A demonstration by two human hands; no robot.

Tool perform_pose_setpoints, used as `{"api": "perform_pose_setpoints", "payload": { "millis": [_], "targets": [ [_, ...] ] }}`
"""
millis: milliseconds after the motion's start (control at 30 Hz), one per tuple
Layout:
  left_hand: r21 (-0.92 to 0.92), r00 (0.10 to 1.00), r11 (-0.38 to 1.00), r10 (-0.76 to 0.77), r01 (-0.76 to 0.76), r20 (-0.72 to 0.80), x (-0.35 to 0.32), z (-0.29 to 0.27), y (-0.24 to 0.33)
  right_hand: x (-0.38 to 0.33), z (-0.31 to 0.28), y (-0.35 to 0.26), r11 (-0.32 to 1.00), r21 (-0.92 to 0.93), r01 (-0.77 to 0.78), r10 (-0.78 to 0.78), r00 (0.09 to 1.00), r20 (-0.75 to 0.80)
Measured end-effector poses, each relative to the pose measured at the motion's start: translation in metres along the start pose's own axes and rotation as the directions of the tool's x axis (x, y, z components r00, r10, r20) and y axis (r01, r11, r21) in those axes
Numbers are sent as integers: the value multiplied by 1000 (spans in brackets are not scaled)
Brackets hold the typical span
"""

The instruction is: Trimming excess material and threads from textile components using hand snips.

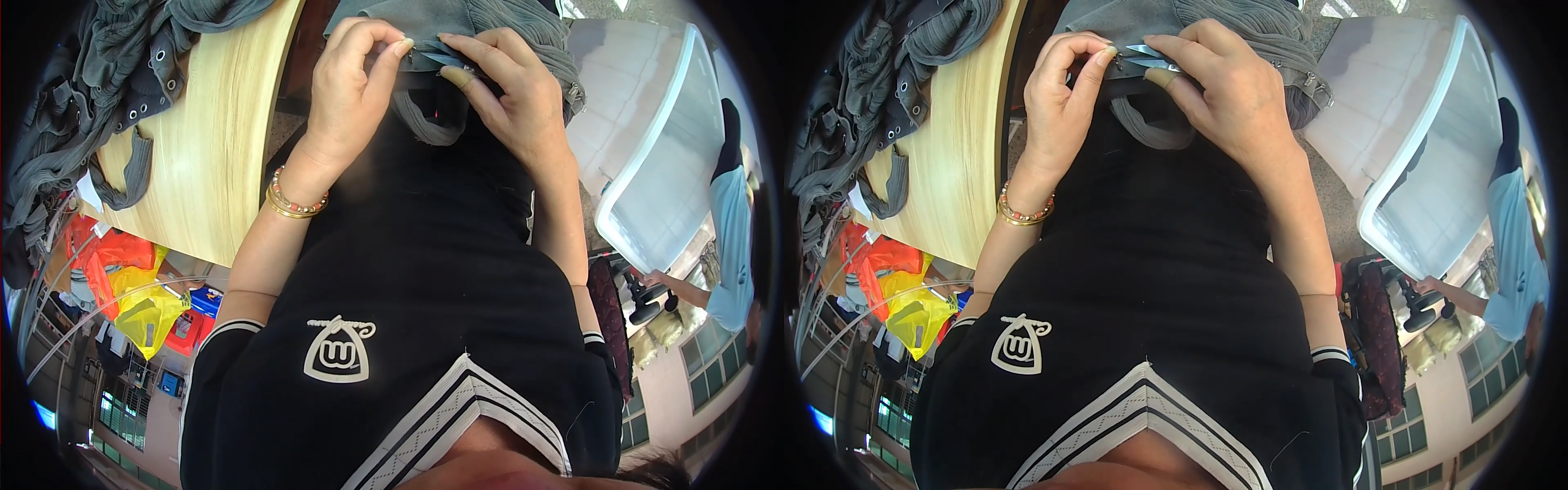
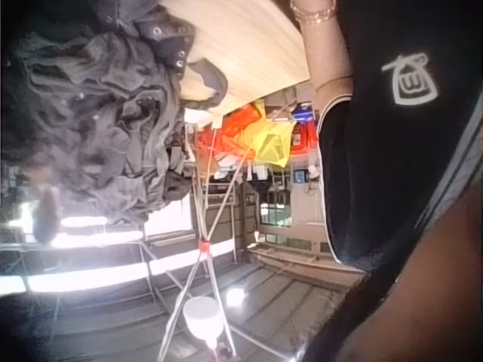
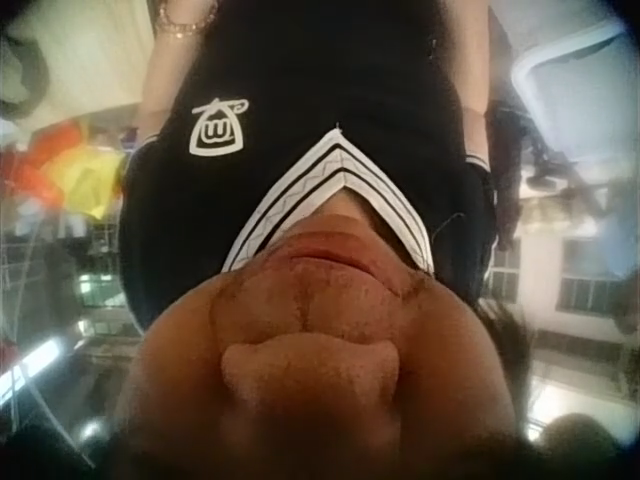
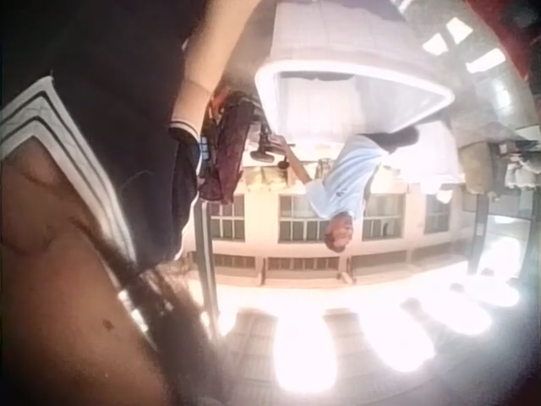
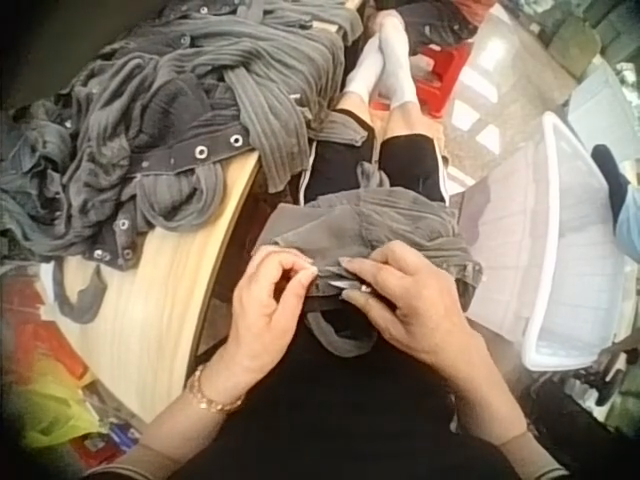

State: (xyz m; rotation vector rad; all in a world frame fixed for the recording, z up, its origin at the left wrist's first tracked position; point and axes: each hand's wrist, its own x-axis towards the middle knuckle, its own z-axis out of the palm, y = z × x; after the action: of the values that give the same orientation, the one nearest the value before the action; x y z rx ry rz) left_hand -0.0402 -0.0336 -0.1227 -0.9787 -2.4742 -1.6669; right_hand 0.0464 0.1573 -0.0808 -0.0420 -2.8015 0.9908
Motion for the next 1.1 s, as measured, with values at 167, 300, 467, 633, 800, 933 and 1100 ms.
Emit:
{"api": "perform_pose_setpoints", "payload": {
  "millis": [167,300,467,633,800,933,1100],
  "targets": [
    [-212,971,948,-228,239,73,-6,4,-2,4,2,-2,1000,-4,-10,10,1000,27],
    [-211,968,945,-238,249,77,-6,4,-3,7,3,-2,1000,-3,-2,3,999,39],
    [-86,985,983,-158,164,73,-2,2,4,9,1,-4,1000,4,22,-22,999,34],
    [-63,987,988,-137,142,79,0,0,3,13,-2,-8,999,-32,34,-31,996,90],
    [-75,983,983,-162,168,85,-1,-1,2,10,-5,-5,998,-46,29,-26,998,65],
    [-77,953,955,-274,285,131,0,-3,5,1,-12,2,998,-59,-11,13,999,36],
    [-144,945,938,-294,314,141,-1,-3,1,-9,-9,9,999,-35,-37,37,999,-4]
  ]
}}
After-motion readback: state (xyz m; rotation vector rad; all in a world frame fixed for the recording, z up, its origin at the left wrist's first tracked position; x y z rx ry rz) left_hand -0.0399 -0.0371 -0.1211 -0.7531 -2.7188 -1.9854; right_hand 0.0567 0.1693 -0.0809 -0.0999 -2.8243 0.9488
